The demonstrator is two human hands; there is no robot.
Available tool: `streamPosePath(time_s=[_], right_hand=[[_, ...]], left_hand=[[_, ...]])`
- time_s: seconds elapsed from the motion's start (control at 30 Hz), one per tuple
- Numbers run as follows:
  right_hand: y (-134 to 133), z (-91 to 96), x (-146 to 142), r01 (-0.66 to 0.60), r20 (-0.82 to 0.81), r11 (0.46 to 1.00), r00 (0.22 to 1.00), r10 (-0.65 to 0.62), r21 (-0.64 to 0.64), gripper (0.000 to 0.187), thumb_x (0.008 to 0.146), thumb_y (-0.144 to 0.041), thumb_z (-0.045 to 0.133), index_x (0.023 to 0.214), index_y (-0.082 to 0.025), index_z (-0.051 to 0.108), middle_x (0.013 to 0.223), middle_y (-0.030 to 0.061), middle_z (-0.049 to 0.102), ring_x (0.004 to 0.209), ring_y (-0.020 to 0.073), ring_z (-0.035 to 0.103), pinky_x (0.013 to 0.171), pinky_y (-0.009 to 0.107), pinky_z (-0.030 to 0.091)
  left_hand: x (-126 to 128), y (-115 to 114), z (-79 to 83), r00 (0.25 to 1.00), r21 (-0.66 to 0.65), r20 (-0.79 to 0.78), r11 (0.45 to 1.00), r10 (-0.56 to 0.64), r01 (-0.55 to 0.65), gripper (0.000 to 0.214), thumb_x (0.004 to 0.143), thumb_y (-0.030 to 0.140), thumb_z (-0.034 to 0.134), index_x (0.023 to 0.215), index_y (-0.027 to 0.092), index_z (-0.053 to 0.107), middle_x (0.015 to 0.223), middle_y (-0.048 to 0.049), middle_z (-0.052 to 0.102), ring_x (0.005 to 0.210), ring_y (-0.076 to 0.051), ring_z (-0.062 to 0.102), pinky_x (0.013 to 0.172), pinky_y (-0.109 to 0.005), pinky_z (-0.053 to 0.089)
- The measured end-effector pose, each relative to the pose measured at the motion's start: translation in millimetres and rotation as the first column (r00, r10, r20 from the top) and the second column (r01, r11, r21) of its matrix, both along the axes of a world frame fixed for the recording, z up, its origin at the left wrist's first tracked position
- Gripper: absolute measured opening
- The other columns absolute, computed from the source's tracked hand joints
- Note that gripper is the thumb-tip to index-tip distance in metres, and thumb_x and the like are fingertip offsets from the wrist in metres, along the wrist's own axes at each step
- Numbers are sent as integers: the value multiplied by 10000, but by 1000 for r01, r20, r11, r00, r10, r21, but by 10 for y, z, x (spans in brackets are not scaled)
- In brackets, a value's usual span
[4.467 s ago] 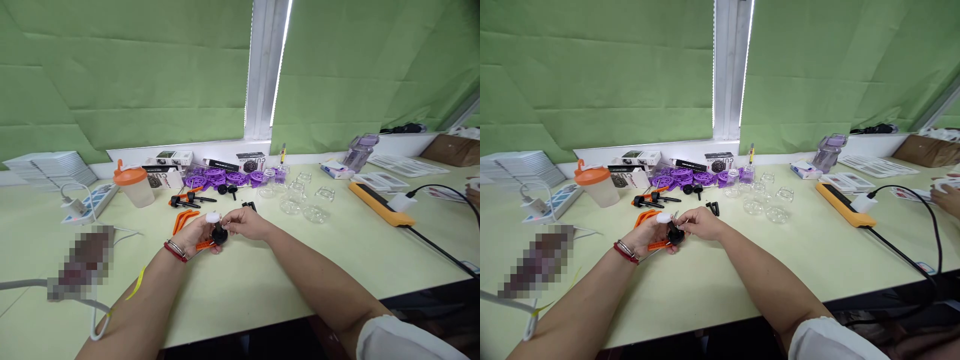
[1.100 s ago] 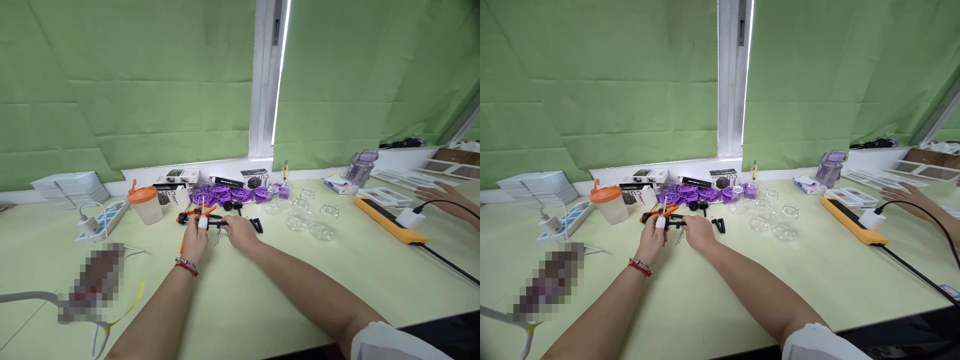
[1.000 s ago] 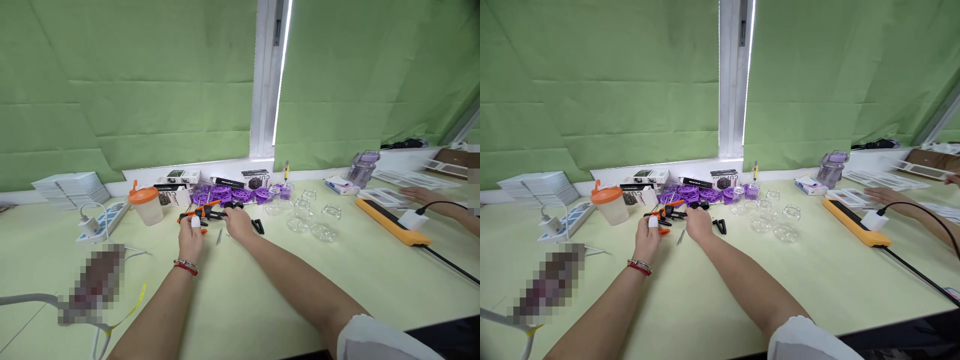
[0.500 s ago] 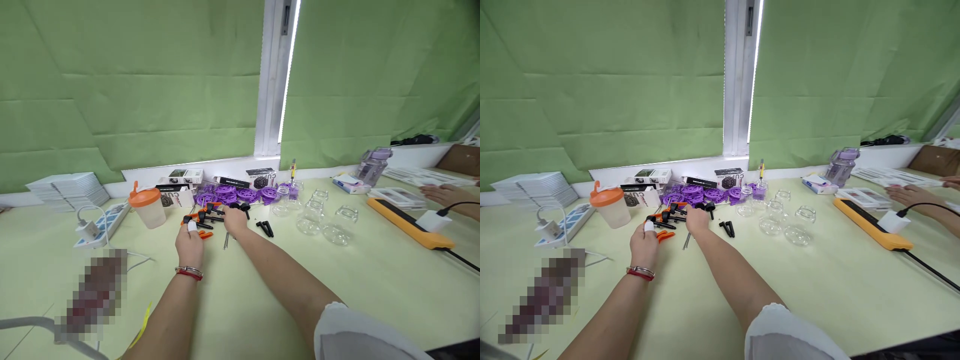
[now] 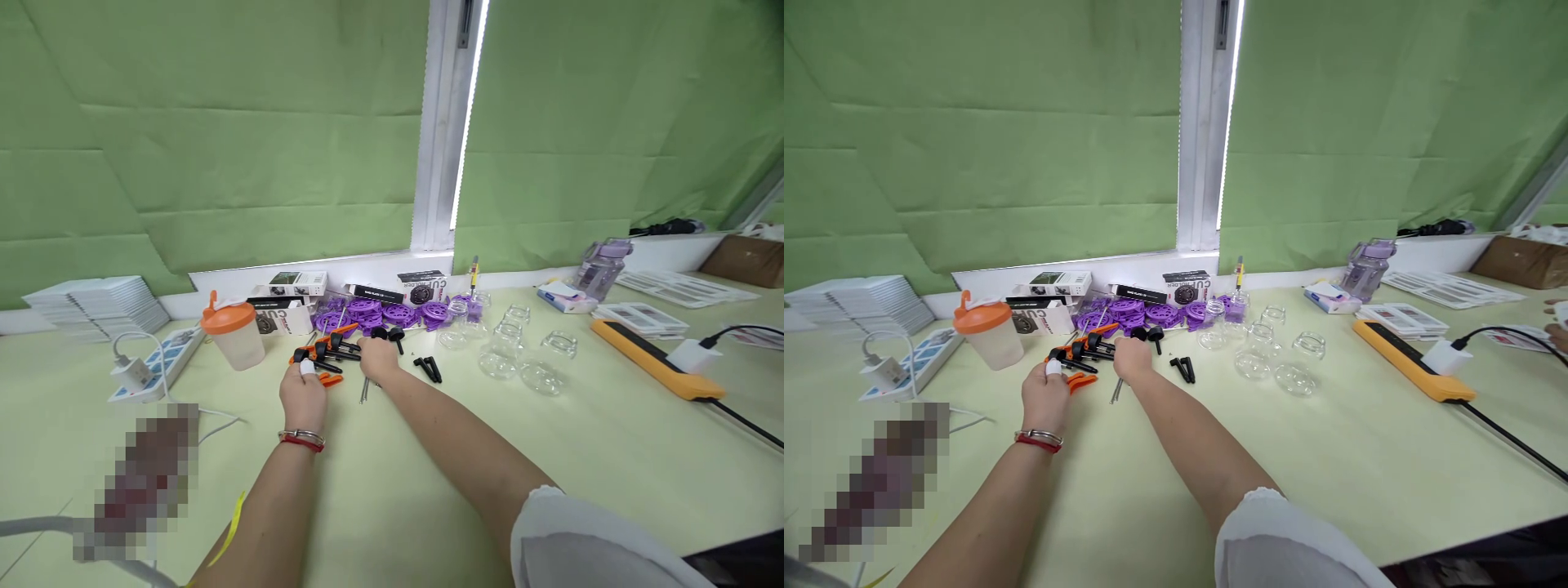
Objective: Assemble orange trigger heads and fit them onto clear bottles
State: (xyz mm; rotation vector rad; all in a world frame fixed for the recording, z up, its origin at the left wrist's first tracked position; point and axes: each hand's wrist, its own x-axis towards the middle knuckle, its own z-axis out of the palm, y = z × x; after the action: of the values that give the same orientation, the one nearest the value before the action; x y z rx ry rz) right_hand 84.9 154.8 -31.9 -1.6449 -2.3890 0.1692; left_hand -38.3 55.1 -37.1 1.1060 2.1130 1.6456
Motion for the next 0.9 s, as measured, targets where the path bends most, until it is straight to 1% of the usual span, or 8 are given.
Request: streamPosePath(time_s=[0.27,0.33,0.4,0.5,0.63,0.7,0.77,0.9], right_hand=[[-163,45,-10,-122,-41,983,991,129,135,317,781,-60,498,1023,-220,626,1024,69,671,1050,209,545,731,261,418],[-184,79,-7,-152,-49,974,985,163,170,326,803,-62,475,1038,-228,628,1075,57,646,1080,203,511,761,262,414],[-163,118,44,-112,-69,973,989,128,202,343,825,-65,445,1073,-224,622,1123,67,610,1077,210,497,784,278,415],[-61,155,220,67,-98,980,994,-49,185,371,837,-72,440,1147,-209,590,1208,102,533,1107,238,477,802,306,419],[90,122,486,172,-78,983,983,-166,71,449,850,-126,489,1286,-233,492,1262,122,477,1134,274,490,799,324,424],[131,87,559,175,-76,984,982,-172,29,421,873,-173,491,1288,-247,487,1243,121,484,1034,256,561,744,317,434],[146,58,586,184,-82,983,980,-183,-3,371,884,-213,503,1254,-236,504,1230,125,482,950,236,602,704,309,436],[130,32,584,210,-119,977,970,-211,-22,298,872,-203,528,1170,-182,522,1189,142,484,911,223,617,701,306,431]], left_hand=[[-96,9,-15,994,-25,-21,994,104,-105,88,782,235,476,697,220,460,632,-17,491,551,-173,477,487,-292,384],[-112,-1,4,992,-30,-28,992,122,-123,51,778,228,489,734,223,465,647,-17,495,562,-185,488,516,-317,398],[-119,-12,35,990,-73,-74,989,122,-127,74,763,208,513,831,224,489,658,-18,511,569,-205,512,549,-346,413],[-119,-18,79,957,-252,-292,964,5,-82,259,721,188,554,976,217,516,756,-68,600,669,-269,592,621,-392,436],[-103,-14,77,790,-452,-560,891,-249,-40,188,679,217,577,863,193,614,985,-174,653,932,-368,596,759,-444,422],[-92,-20,61,733,-486,-608,873,-305,-39,181,684,219,561,845,192,638,996,-184,664,969,-383,583,781,-453,406],[-82,-32,49,720,-485,-617,874,-317,-30,206,680,200,549,861,198,648,965,-182,681,961,-385,585,782,-454,392],[-78,-45,56,750,-476,-579,880,-320,7,218,646,166,552,841,208,639,771,-150,695,884,-372,607,784,-448,368]])
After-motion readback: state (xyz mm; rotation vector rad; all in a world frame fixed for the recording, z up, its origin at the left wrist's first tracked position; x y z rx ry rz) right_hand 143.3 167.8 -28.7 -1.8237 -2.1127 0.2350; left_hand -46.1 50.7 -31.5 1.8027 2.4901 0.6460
